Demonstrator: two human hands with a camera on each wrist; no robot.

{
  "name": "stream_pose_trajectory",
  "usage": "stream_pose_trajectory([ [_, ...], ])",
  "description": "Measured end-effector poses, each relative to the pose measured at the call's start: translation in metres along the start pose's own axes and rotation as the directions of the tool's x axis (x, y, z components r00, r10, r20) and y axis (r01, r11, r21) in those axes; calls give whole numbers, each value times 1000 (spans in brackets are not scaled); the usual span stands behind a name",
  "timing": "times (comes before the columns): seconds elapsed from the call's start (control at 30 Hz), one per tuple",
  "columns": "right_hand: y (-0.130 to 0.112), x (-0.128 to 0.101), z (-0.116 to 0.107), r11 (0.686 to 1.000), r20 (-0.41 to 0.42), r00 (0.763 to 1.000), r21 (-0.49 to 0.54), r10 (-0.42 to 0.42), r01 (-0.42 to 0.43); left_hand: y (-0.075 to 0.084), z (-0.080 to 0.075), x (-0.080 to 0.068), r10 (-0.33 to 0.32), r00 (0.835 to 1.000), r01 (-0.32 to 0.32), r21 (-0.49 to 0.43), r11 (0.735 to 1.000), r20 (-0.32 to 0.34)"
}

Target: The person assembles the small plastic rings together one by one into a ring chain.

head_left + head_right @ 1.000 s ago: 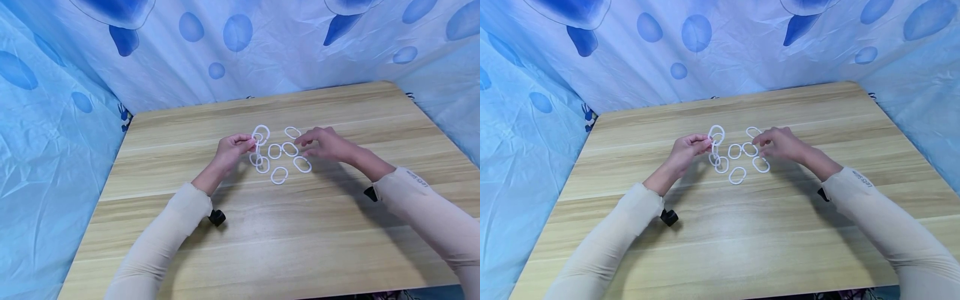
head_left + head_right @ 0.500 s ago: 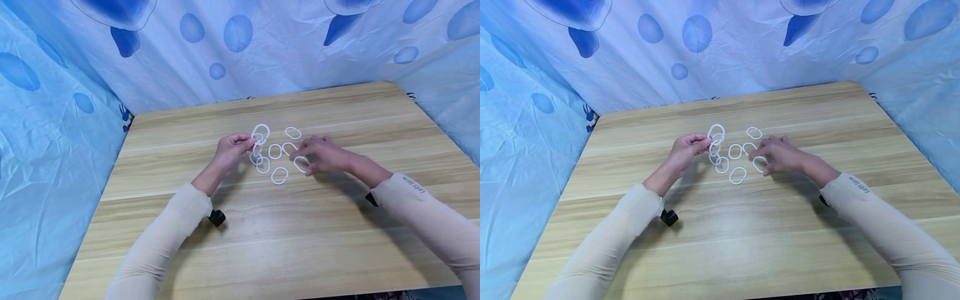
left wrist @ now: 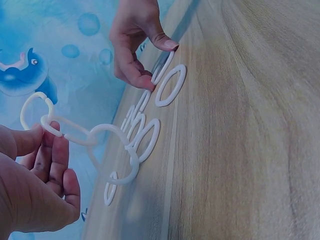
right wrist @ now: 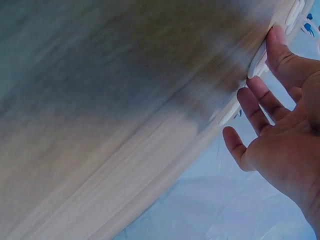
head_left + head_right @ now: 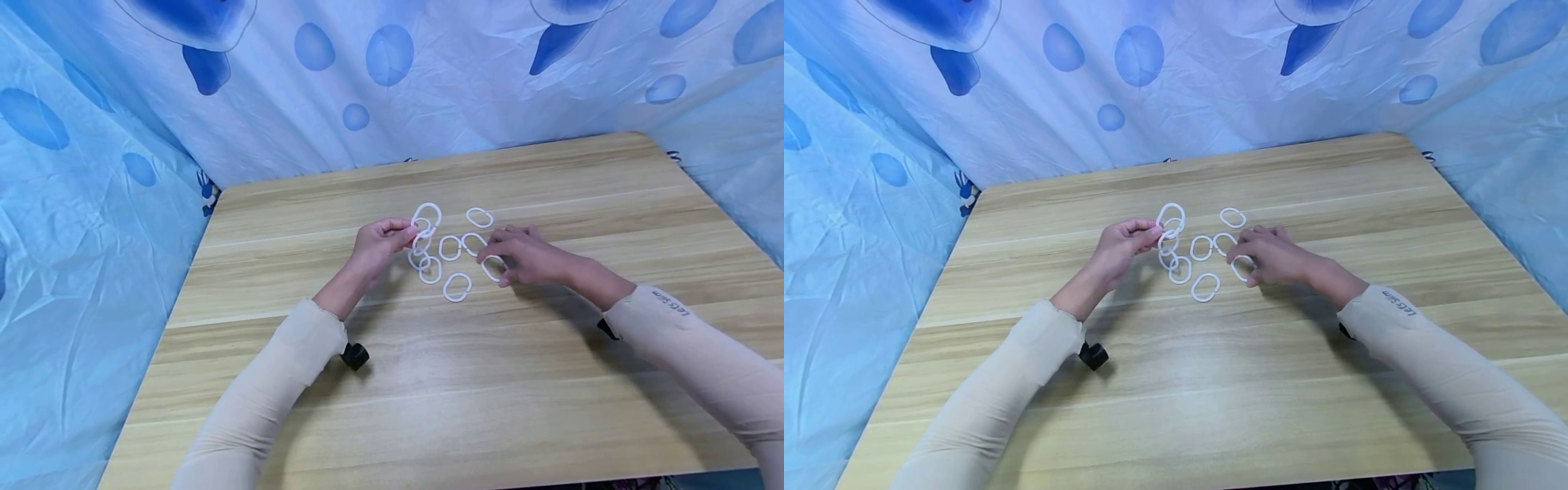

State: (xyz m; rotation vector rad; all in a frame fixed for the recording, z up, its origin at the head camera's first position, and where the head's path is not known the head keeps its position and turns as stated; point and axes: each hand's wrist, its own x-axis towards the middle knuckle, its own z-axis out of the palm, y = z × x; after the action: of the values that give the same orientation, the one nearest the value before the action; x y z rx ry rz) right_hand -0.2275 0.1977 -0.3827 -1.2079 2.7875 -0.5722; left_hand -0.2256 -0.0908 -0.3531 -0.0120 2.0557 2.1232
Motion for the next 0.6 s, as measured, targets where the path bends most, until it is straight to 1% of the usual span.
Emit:
stream_pose_trajectory([
  [0.2, -1, 1, 0, 998, 13, 999, 29, 50, -51, 0, 0, 1, -13, 1000, 13, 17, 1000, 1],
  [0.43, 0, 1, -1, 993, 28, 995, 55, 99, -100, 0, -1, 1, -15, 1000, 15, 10, 1000, 3],
  [0.6, 2, 0, -2, 994, 30, 994, 44, 103, -104, 0, -1, 1, -12, 1000, 12, 18, 1000, -4],
])
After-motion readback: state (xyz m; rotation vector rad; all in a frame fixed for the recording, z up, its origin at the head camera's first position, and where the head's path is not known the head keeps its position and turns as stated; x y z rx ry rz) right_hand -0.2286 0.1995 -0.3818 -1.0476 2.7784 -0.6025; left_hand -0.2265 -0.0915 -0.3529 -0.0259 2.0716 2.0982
